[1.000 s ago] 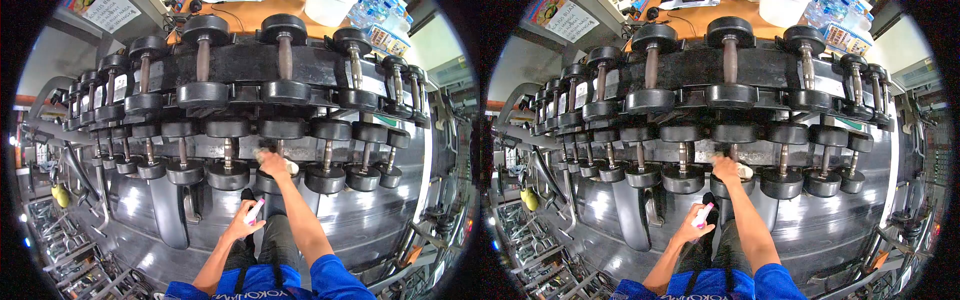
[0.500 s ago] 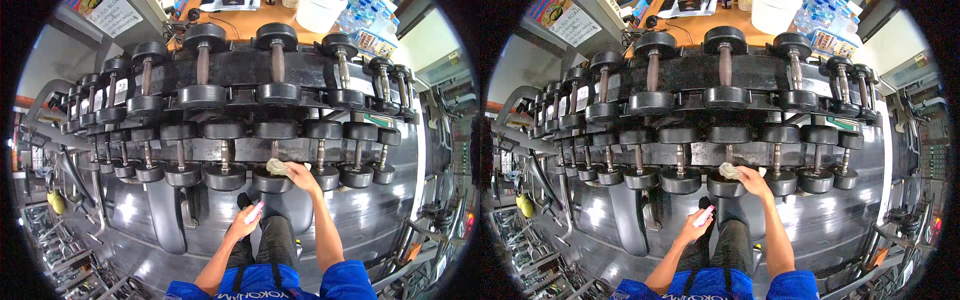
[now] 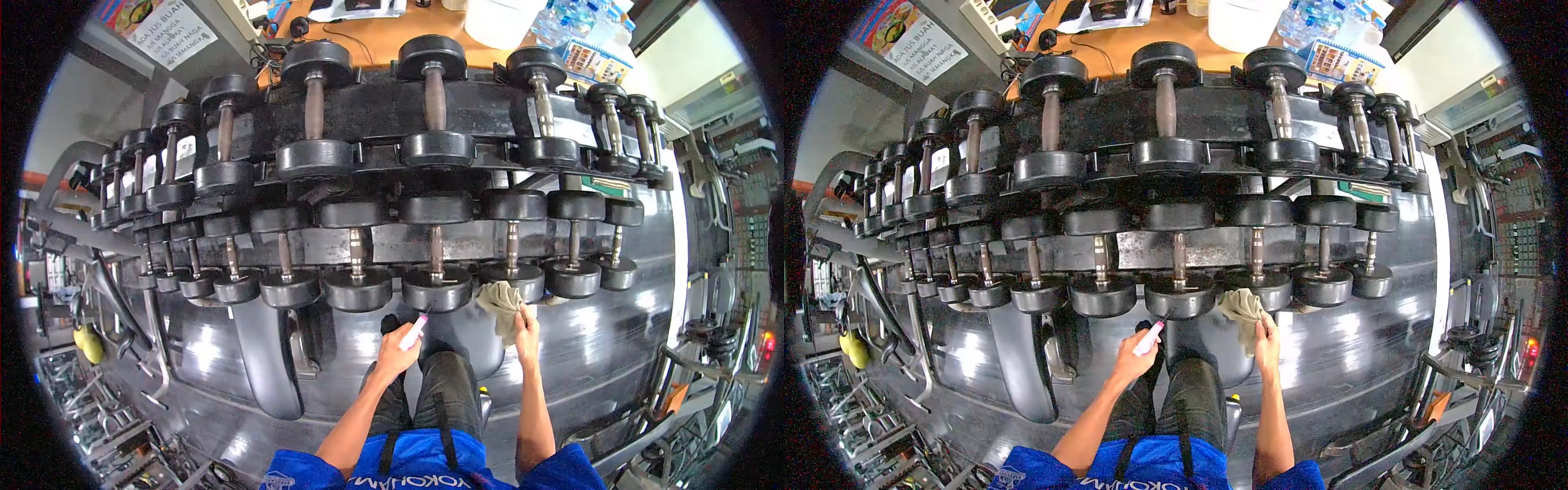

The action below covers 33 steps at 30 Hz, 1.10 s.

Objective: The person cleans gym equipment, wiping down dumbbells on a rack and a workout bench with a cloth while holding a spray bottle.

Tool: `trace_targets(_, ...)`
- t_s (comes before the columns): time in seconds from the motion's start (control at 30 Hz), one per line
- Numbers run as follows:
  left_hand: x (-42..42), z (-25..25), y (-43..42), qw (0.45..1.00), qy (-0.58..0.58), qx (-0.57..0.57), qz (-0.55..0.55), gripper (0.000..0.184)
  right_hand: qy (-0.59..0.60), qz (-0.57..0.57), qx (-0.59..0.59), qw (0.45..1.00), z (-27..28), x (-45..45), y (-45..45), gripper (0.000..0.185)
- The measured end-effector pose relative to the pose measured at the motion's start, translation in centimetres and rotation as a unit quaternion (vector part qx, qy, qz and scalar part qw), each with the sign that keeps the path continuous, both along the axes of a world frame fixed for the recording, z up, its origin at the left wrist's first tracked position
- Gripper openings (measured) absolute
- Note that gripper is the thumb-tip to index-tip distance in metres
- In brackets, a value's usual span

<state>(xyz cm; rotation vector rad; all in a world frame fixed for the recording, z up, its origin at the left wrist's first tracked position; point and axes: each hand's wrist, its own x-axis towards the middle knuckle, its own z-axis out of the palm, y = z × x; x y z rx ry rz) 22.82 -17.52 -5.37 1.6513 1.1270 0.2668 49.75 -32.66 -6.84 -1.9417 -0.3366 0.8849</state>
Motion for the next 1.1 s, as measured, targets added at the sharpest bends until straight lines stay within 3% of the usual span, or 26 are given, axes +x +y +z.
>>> trace_targets(0.17, 0.5, 0.2, 0.0, 1.000, -0.015, 0.001, -0.007, 0.009, -0.028, 0.023, 0.003, 0.999, -1.1, 0.1, 0.4, 0.035)
trace_targets(0.33, 0.6, 0.5, -0.5, 1.000, 0.013, -0.004, 0.003, 0.010, -0.130, 0.080, -0.019, 0.988, 0.1, -2.0, 2.6, 0.032)
trace_targets(0.4, 0.5, 0.5, -0.5, 1.000, 0.000, 0.013, 0.016, 0.009, -0.197, 0.109, 0.050, 0.973, 0.3, -4.4, 4.5, 0.033)
trace_targets(0.43, 0.3, 0.6, -0.6, 0.999, -0.012, 0.028, 0.027, 0.009, -0.311, 0.174, 0.088, 0.930, -0.5, -5.5, 4.9, 0.035)
trace_targets(0.47, 0.0, 0.7, -1.0, 0.998, -0.023, 0.041, 0.037, 0.009, -0.382, 0.283, 0.049, 0.878, 0.6, -6.5, 6.1, 0.037)
trace_targets(0.5, -0.6, 0.2, -1.5, 0.998, -0.013, -0.006, 0.068, 0.008, -0.398, 0.324, 0.110, 0.851, 0.6, -7.8, 7.7, 0.034)
trace_targets(0.57, -2.3, -0.5, -2.3, 0.986, 0.007, -0.102, 0.129, 0.007, -0.457, 0.465, 0.055, 0.756, 0.0, -10.5, 9.8, 0.042)
trace_targets(0.6, -2.8, 0.1, -2.1, 0.977, 0.048, -0.145, 0.147, 0.008, -0.455, 0.470, 0.044, 0.755, -0.7, -11.5, 10.4, 0.046)
trace_targets(0.63, -3.8, -0.6, -2.5, 0.981, 0.018, -0.115, 0.157, 0.008, -0.454, 0.474, 0.033, 0.754, -1.8, -12.0, 10.7, 0.051)
trace_targets(0.73, -6.8, -1.3, -3.4, 0.987, 0.040, -0.082, 0.133, 0.007, -0.455, 0.451, 0.066, 0.765, -3.4, -11.6, 10.4, 0.048)
trace_targets(0.87, -8.9, -0.8, -4.0, 0.985, 0.057, -0.098, 0.131, 0.007, -0.447, 0.388, 0.026, 0.805, -3.5, -10.1, 8.4, 0.048)
trace_targets(1.0, -9.2, -0.6, -4.1, 0.980, 0.078, -0.129, 0.133, 0.008, -0.384, 0.244, 0.018, 0.891, -3.8, -9.1, 7.6, 0.049)
trace_targets(1.1, -9.1, -0.6, -4.1, 0.979, 0.035, -0.140, 0.146, 0.009, -0.242, 0.075, -0.022, 0.967, -5.0, -8.3, 7.8, 0.047)
